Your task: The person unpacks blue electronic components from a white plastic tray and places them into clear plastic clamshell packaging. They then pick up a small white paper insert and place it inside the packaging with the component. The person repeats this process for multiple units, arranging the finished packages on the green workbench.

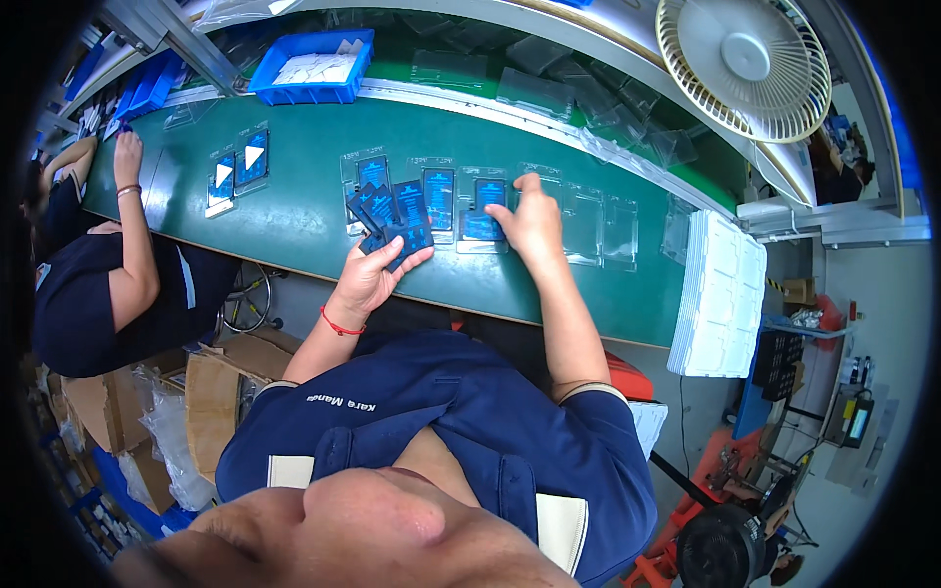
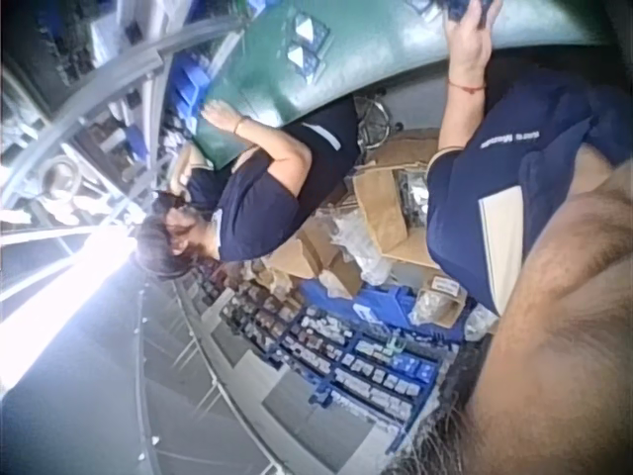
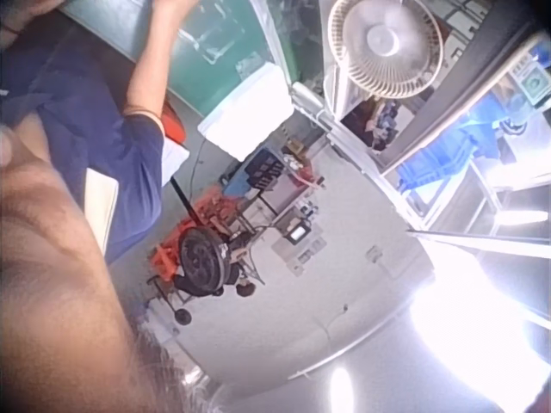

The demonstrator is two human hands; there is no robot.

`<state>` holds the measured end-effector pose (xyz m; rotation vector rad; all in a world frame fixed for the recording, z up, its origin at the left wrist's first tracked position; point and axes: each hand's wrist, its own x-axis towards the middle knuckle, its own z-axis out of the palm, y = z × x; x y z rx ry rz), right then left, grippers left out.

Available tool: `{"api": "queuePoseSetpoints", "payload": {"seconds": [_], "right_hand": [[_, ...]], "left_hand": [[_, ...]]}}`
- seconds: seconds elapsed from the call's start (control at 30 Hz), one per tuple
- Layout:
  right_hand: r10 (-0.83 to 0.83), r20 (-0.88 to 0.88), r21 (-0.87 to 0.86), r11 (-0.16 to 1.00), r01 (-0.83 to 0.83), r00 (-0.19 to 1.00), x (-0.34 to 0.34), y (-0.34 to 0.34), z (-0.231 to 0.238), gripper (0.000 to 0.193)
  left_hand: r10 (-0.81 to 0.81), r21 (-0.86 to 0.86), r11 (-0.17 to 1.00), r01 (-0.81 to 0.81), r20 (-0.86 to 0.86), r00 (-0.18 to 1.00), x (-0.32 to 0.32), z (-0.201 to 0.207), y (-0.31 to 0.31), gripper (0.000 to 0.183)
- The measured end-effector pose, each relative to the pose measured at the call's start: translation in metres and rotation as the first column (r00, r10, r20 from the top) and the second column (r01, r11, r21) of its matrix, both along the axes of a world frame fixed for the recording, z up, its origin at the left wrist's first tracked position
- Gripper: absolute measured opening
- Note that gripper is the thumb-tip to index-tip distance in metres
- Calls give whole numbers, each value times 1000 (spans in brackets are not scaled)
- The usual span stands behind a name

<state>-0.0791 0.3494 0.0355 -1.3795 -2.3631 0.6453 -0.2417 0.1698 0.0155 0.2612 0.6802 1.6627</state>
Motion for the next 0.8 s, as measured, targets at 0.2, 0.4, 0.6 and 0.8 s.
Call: {"api": "queuePoseSetpoints", "payload": {"seconds": [0.2, 0.4, 0.6, 0.8], "right_hand": [[108, -524, -321, 894, -314, 845, -5, -27, -9, 34], [-248, -581, -554, 818, -153, 776, 42, 8, 3, 13], [-222, -126, -153, 967, 203, 967, 63, 33, -6, 27], [-154, -211, 99, 979, 178, 965, 42, -3, 0, 39]], "left_hand": [[-38, -41, 999, 33, -124, 992, 18, -2, 18, 46], [-110, -51, 993, 106, -71, 991, 29, 0, 24, 47], [-75, -37, 997, 72, -96, 992, 29, -2, 29, 43], [-47, -48, 998, 40, -173, 984, 41, -1, 38, 40]]}}
